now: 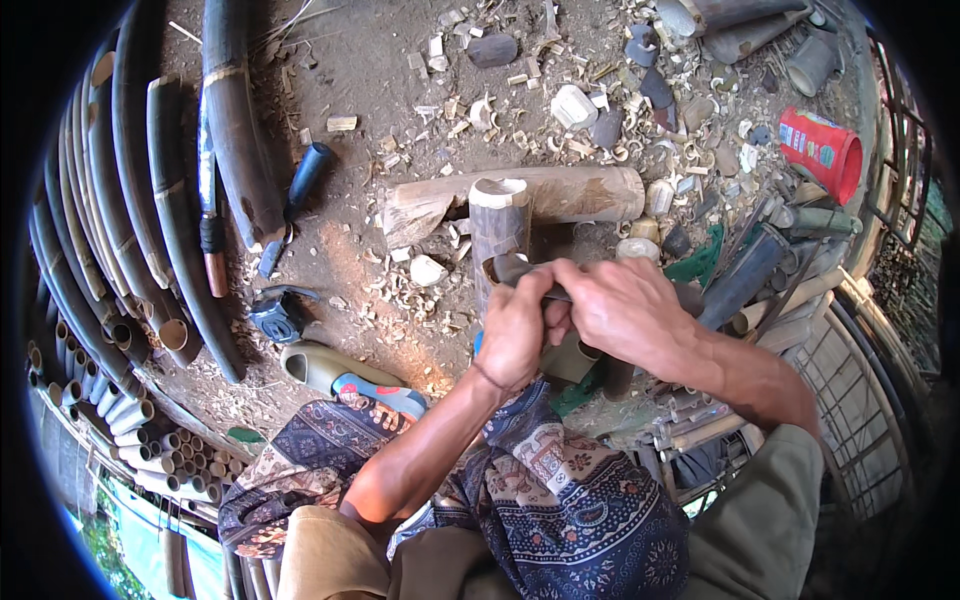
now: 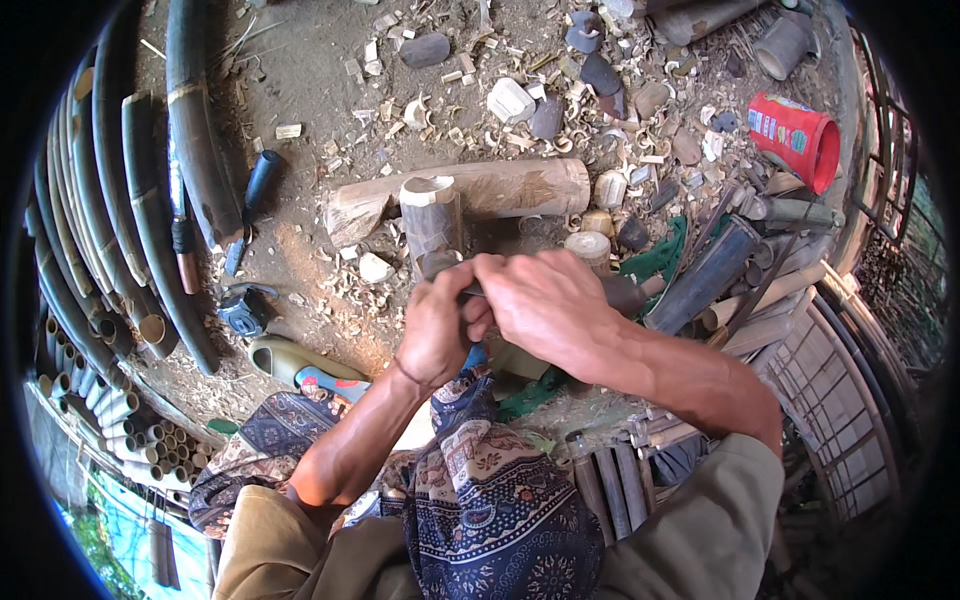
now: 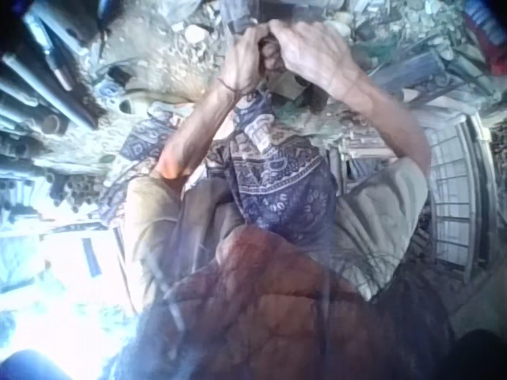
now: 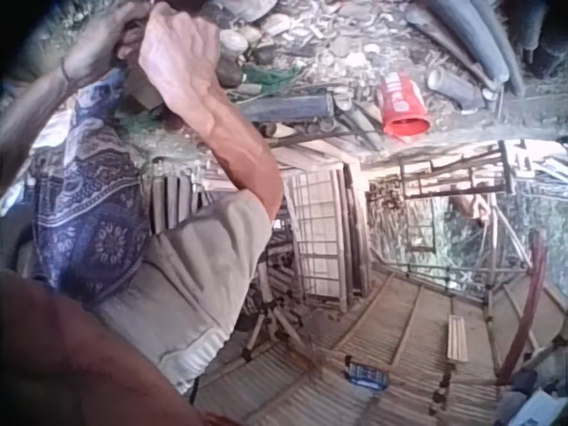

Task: The person measures a section of bamboo with a tape measure, cuts a hole into it with a knife and a wooden mallet, and carves the edges of the hole to fit another bamboo pole.

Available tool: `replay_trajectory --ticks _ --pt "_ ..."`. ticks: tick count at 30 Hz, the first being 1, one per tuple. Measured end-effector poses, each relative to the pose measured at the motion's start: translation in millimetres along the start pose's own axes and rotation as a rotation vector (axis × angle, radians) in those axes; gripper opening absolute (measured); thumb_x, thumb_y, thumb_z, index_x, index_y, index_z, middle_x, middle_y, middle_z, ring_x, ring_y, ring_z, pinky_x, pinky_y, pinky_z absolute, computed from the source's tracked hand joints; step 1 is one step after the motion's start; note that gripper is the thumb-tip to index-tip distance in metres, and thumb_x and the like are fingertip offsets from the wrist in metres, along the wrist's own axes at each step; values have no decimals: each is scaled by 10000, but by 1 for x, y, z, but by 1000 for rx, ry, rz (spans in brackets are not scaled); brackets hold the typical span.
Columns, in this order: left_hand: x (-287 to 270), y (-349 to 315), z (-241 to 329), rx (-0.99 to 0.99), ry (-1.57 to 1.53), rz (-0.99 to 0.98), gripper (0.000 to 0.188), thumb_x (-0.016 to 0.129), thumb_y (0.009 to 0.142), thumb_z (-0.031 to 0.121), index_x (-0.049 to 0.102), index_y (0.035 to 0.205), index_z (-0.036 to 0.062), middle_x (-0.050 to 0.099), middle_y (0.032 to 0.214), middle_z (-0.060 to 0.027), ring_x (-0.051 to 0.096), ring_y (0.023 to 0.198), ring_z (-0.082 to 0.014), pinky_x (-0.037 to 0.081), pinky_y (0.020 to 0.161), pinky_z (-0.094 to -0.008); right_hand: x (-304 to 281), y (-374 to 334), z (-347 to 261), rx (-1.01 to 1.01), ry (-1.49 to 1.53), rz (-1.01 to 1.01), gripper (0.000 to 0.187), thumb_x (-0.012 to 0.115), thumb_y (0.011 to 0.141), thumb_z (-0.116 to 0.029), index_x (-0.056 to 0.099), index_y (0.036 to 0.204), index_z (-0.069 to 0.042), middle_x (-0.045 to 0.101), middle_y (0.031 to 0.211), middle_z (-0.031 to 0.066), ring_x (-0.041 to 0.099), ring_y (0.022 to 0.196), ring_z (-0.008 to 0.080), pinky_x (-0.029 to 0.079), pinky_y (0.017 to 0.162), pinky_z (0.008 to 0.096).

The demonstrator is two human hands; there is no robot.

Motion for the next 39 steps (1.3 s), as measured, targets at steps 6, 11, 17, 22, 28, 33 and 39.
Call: replay_trajectory --ticks 6,11,17,22,28,33,39 --pt "-24 -3 -8 1 -679 -110 364 412 991 407 575 1101 100 642 899 8 603 811 -129 488 783 -334 -40 51 -32 -466 -79 -46 104 664 715 -136 673 617 -102 690 686 58 685 644 177 506 539 297" --pt "-19 10 -26 -17 -686 -389 449 366 1009 442 542 1233 95 666 1099 -60 624 1007 -189 474 931 -383 -11 40 4 -356 -354 -168 133 662 712 -188 648 787 -79 681 733 69 681 641 193 507 546 306" --pt "-24 -2 -64 -10 -287 -223 382 409 1008 387 583 1127 68 667 932 -72 635 862 -202 487 804 -370 31 -12 26 -311 -161 86 246 671 729 -262 596 883 -85 639 688 64 647 586 220 481 468 323" --pt "-47 -2 -32 -71 571 166 372 475 956 249 653 840 -56 662 652 -142 639 554 -240 517 563 -371 102 -29 -18 131 412 352 284 710 736 -238 564 931 -93 629 695 122 637 597 307 503 499 417" --pt "-43 0 39 -191 1214 9 329 481 909 190 607 705 -36 634 605 -228 685 571 -288 547 532 -389 147 -7 -74 422 847 360 402 689 759 -158 484 1092 -61 643 816 230 637 760 434 507 648 507" --pt "-57 -4 4 191 1271 -68 301 507 969 252 653 853 16 601 561 -102 603 482 -213 497 472 -364 103 -31 -29 -24 906 283 459 621 796 -150 428 1196 -33 654 804 201 651 729 419 511 644 504" --pt "-37 5 -60 -134 -157 -282 479 415 1020 396 448 1385 87 562 831 -10 512 686 -122 445 601 -292 16 -39 -1 -102 -116 -61 406 623 841 -258 545 1102 44 658 663 149 681 613 279 515 519 386"
Point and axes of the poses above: each hand's wrist, its own y-axis towards the middle knuckle, its own x-axis out of the palm, z = x × y, the point moved 1 cm from there along y, towards the middle knuckle
